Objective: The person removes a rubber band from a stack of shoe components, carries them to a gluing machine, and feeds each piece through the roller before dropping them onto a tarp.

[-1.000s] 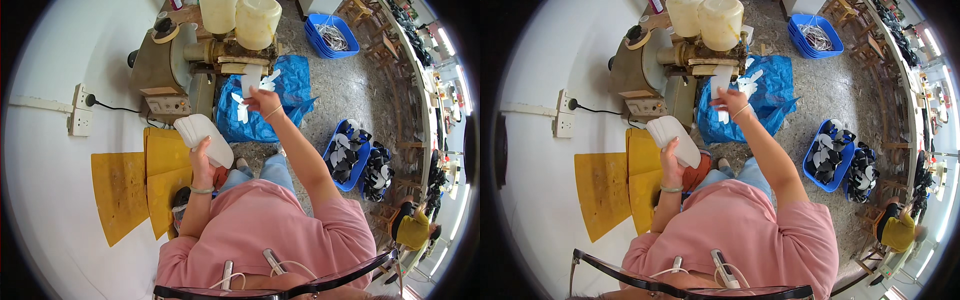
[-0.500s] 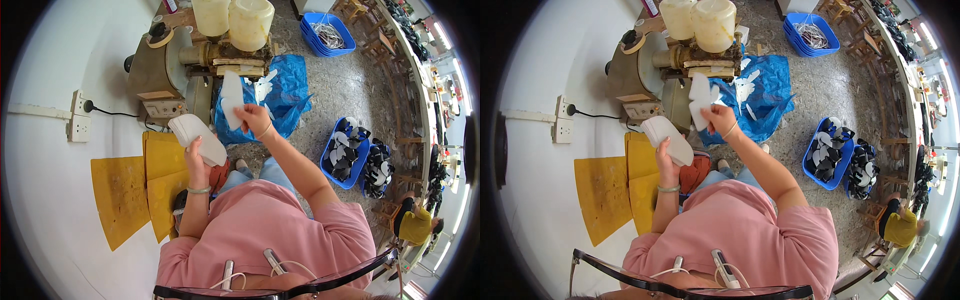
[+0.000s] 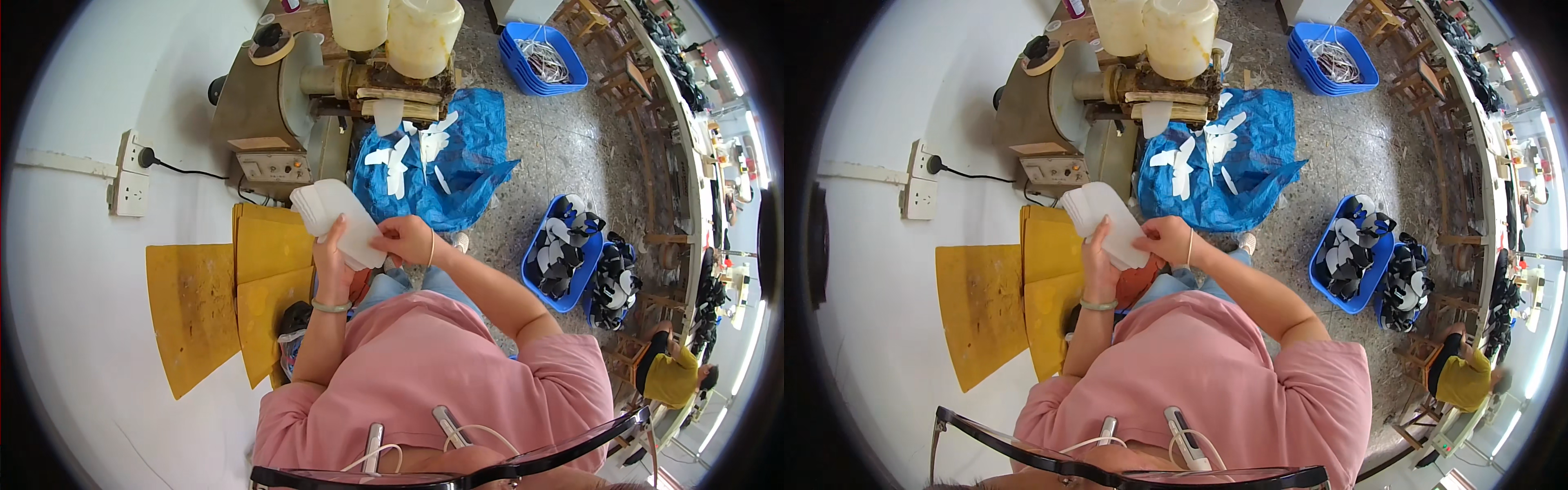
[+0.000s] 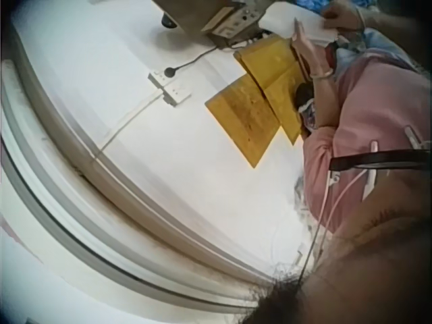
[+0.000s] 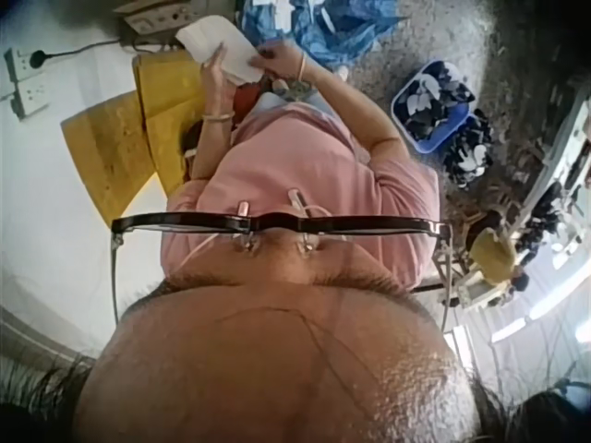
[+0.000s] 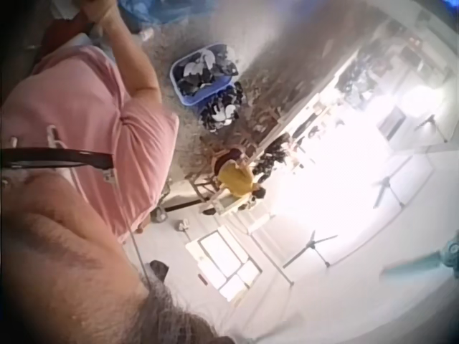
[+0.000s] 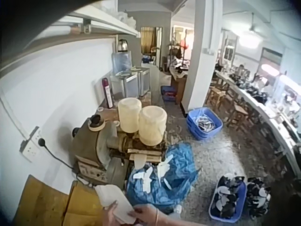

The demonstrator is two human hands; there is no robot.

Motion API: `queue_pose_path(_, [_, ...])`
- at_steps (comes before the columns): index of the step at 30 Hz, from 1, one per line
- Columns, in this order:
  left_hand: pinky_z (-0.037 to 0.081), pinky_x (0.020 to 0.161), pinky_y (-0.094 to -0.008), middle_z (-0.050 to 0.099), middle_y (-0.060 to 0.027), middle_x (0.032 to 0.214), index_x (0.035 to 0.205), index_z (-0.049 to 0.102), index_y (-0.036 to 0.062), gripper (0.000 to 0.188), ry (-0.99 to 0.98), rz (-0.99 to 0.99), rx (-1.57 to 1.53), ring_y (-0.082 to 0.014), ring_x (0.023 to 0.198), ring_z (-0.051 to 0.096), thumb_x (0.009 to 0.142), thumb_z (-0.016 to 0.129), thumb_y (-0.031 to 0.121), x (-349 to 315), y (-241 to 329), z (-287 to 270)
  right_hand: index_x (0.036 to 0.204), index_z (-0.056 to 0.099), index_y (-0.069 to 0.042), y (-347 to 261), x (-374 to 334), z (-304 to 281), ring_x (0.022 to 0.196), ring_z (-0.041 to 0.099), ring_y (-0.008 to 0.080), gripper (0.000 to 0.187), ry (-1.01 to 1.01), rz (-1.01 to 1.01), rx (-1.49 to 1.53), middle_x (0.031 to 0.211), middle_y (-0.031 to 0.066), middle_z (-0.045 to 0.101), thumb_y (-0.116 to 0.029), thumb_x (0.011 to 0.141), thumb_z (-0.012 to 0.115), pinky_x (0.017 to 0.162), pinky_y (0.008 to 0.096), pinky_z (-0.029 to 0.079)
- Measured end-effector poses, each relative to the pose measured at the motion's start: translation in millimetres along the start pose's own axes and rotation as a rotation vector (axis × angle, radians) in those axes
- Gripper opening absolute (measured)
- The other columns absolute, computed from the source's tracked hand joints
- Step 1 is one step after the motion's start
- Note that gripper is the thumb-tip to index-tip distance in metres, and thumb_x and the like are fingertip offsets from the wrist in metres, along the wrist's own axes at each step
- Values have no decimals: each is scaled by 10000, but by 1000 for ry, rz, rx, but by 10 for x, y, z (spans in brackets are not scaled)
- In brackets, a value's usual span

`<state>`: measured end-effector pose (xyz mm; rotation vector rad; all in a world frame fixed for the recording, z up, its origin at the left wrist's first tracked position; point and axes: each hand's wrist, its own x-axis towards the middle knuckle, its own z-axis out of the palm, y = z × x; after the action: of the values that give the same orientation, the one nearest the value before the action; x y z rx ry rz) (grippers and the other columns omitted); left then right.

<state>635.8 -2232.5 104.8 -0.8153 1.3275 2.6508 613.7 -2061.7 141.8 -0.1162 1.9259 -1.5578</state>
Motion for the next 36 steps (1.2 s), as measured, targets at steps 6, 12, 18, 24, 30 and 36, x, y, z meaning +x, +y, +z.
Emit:
queue_pose_path(6, [512, 764, -419, 559, -186, 1049, 1170, 436, -82, 442, -86, -69, -194, -321, 899, 617, 809, 546, 148, 14, 63, 104, 813, 596, 40, 178, 209, -371, 400, 511, 115, 262, 404, -81, 553, 557, 57, 560, -216, 870, 601, 365, 238, 394])
queue_pose_path(12, [513, 760, -402, 567, -178, 1031, 1159, 447, -82, 433, -80, 14, -100, -311, 924, 609, 800, 570, 128, -39, 130, 153, 827, 601, 56, 303, 615, -861, 423, 510, 121, 282, 483, -87, 675, 569, 62, 561, -224, 850, 633, 383, 235, 388])
queue_pose_path(18, [499, 741, -348, 581, -113, 1011, 1148, 485, -41, 414, 8, 84, -38, -215, 863, 605, 788, 629, 104, 10, 18, 107, 1011, 577, 31, -16, 433, -630, 554, 608, 164, 424, 268, 100, 355, 834, 95, 628, -364, 860, 595, 414, 273, 470])
queue_pose_path(24, [497, 755, -346, 575, -105, 1010, 1150, 486, -31, 393, -20, 62, -88, -225, 884, 602, 804, 605, 113, -8, 26, 185, 963, 623, 14, 95, 135, 3, 451, 537, 95, 295, 160, -112, 79, 691, 71, 626, -258, 849, 626, 375, 231, 405])
queue_pose_path(30, [508, 765, -392, 566, -146, 1012, 1152, 471, -47, 368, -28, 17, -243, -287, 870, 614, 827, 517, 121, 3, 161, 65, 867, 588, 62, -31, 466, -283, 413, 498, 96, 274, 414, -135, 470, 586, 55, 563, -208, 853, 630, 363, 227, 373])
queue_pose_path(36, [509, 755, -382, 571, -138, 1002, 1146, 472, -44, 375, -28, 108, -129, -260, 873, 615, 814, 572, 98, -70, 137, 21, 856, 590, 45, 113, 1024, -632, 487, 575, 155, 241, 530, -76, 721, 633, 104, 609, -189, 838, 641, 449, 252, 470])
